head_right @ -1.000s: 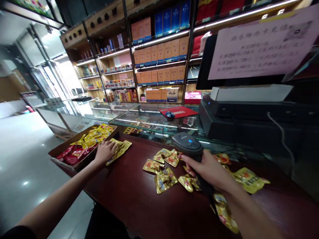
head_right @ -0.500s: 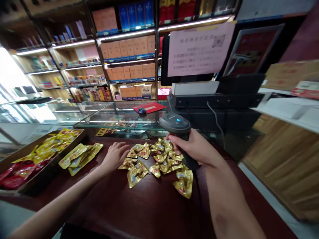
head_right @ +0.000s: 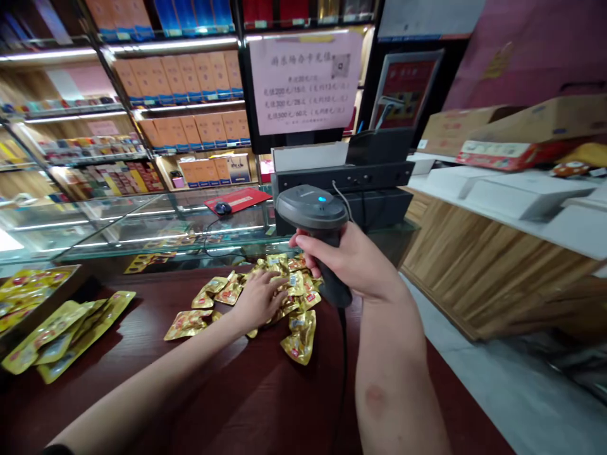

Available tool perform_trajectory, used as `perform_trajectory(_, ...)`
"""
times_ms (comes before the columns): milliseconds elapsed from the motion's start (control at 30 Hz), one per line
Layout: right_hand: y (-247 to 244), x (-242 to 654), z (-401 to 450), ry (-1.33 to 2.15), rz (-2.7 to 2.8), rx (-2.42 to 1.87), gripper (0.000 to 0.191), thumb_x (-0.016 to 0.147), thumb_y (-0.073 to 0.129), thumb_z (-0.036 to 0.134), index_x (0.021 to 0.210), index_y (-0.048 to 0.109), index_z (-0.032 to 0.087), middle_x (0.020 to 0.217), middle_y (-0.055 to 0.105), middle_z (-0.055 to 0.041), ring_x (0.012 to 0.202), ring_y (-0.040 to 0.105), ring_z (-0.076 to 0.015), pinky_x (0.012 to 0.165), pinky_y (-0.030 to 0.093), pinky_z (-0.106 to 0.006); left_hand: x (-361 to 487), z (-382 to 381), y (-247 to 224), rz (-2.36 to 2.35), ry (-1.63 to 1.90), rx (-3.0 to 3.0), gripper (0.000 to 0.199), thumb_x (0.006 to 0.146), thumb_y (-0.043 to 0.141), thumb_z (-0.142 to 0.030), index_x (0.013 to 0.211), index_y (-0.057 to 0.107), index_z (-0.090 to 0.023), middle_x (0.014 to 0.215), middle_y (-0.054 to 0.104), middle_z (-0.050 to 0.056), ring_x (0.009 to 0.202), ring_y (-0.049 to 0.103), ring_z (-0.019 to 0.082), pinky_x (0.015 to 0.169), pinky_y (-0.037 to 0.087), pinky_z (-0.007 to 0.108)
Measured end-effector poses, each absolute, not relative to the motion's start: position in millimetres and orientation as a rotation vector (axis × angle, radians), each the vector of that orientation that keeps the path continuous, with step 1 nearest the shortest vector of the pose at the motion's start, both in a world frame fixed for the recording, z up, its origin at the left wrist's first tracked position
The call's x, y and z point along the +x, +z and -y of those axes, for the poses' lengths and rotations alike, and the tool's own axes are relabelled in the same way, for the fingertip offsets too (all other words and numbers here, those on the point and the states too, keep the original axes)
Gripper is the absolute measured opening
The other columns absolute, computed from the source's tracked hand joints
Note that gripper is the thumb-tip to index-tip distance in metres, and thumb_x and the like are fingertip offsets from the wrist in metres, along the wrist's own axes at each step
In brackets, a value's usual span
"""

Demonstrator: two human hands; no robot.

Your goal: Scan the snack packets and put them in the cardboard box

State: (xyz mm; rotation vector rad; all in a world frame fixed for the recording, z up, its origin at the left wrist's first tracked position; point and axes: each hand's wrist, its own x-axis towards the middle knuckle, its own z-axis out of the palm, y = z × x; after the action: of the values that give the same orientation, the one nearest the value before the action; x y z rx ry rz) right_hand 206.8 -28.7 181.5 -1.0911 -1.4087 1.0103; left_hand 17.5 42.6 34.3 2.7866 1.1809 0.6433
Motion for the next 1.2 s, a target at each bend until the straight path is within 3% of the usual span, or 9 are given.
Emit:
perform_trajectory(167, 180.7, 212.9, 29.3, 1.032, 1.381, -1.039, 0.020, 0.081, 0.071, 0.034, 0.090, 0.064, 0.018, 0.071, 0.062, -0.0003, 0.053, 0.051, -0.0092, 0.045, 0.045, -0.021, 70.7, -44.8, 22.5, -0.912, 0.538, 2.928, 0.053, 0.087, 0.056, -0.056, 0.132, 0.056, -0.028, 0.143, 0.049, 0.010, 0.135, 0.038, 0.031, 0.110, 0.030, 0.052)
perform_trajectory(267, 181.6, 212.0, 30.1, 1.040, 1.368, -1.031, 0.020, 0.081, 0.072, 0.034, 0.089, 0.064, 0.018, 0.073, 0.062, -0.0003, 0.053, 0.051, -0.0088, 0.045, 0.045, -0.020, 71.1, -46.0, 11.9, -0.936, 0.440, 2.951, 0.050, 0.086, 0.058, -0.054, 0.129, 0.057, -0.028, 0.143, 0.049, 0.011, 0.133, 0.040, 0.032, 0.106, 0.034, 0.053)
perform_trajectory(467, 181.2, 207.1, 28.3, 1.041, 1.354, -1.045, 0.018, 0.080, 0.072, 0.032, 0.089, 0.064, 0.019, 0.082, 0.067, -0.0037, 0.052, 0.051, -0.0084, 0.045, 0.045, -0.021, 6.5, -38.6, -0.3, -0.962, 0.422, 2.989, 0.038, 0.094, 0.046, -0.046, 0.124, 0.061, -0.027, 0.139, 0.052, 0.010, 0.129, 0.044, 0.029, 0.107, 0.034, 0.049)
perform_trajectory(633, 175.3, 198.3, 21.1, 1.029, 1.454, -1.115, 0.020, 0.083, 0.070, 0.035, 0.092, 0.065, 0.017, 0.067, 0.060, -0.0007, 0.051, 0.050, -0.0102, 0.046, 0.044, -0.023, -55.7, -32.0, -1.9, -1.030, 0.391, 2.957, 0.042, 0.096, 0.045, -0.041, 0.136, 0.053, -0.030, 0.147, 0.048, 0.009, 0.137, 0.039, 0.028, 0.112, 0.030, 0.050)
perform_trajectory(733, 172.0, 188.4, 16.3, 0.986, 1.548, -1.112, 0.021, 0.084, 0.068, 0.035, 0.090, 0.065, 0.016, 0.059, 0.056, 0.0014, 0.050, 0.050, -0.0109, 0.047, 0.042, -0.024, -83.7, -27.8, 0.0, -1.045, 0.427, 2.877, 0.050, 0.095, 0.049, -0.038, 0.143, 0.044, -0.026, 0.147, 0.049, 0.010, 0.138, 0.040, 0.026, 0.114, 0.029, 0.049)
perform_trajectory(900, 170.4, 163.8, 14.0, 1.015, 1.653, -1.154, 0.023, 0.084, 0.067, 0.038, 0.086, 0.062, 0.015, 0.056, 0.055, 0.0034, 0.046, 0.050, -0.0105, 0.046, 0.040, -0.024, -109.5, -16.8, 5.4, -1.086, 0.689, 2.708, 0.025, 0.088, 0.062, -0.032, 0.110, 0.068, -0.022, 0.115, 0.070, 0.009, 0.136, 0.043, 0.029, 0.113, 0.031, 0.050)
perform_trajectory(1000, 168.8, 148.1, 15.1, 1.087, 1.712, -1.185, 0.024, 0.084, 0.066, 0.039, 0.088, 0.062, 0.016, 0.056, 0.056, 0.0036, 0.047, 0.051, -0.0113, 0.047, 0.041, -0.024, -116.3, -14.1, 14.5, -1.294, 0.979, 2.400, 0.016, 0.087, 0.064, -0.030, 0.097, 0.074, -0.024, 0.103, 0.073, 0.008, 0.121, 0.056, 0.028, 0.104, 0.042, 0.046)
perform_trajectory(1100, 164.7, 135.9, 14.9, 1.106, 1.774, -1.186, 0.024, 0.083, 0.066, 0.040, 0.086, 0.061, 0.017, 0.058, 0.057, 0.0033, 0.048, 0.051, -0.0115, 0.049, 0.041, -0.025, -123.2, -18.1, 30.3, -1.473, 1.135, 1.835, 0.023, 0.083, 0.066, -0.041, 0.084, 0.076, -0.020, 0.088, 0.073, 0.006, 0.089, 0.067, 0.023, 0.086, 0.053, 0.037)
perform_trajectory(1200, 160.0, 128.6, 13.4, 1.100, 1.832, -1.184, 0.023, 0.083, 0.066, 0.040, 0.081, 0.059, 0.018, 0.057, 0.057, 0.0036, 0.048, 0.051, -0.0115, 0.050, 0.042, -0.026, -132.8, -23.6, 47.5, -1.351, 1.109, 1.288, 0.034, 0.074, 0.074, -0.049, 0.078, 0.071, -0.016, 0.071, 0.066, 0.001, 0.059, 0.062, 0.014, 0.064, 0.057, 0.030)
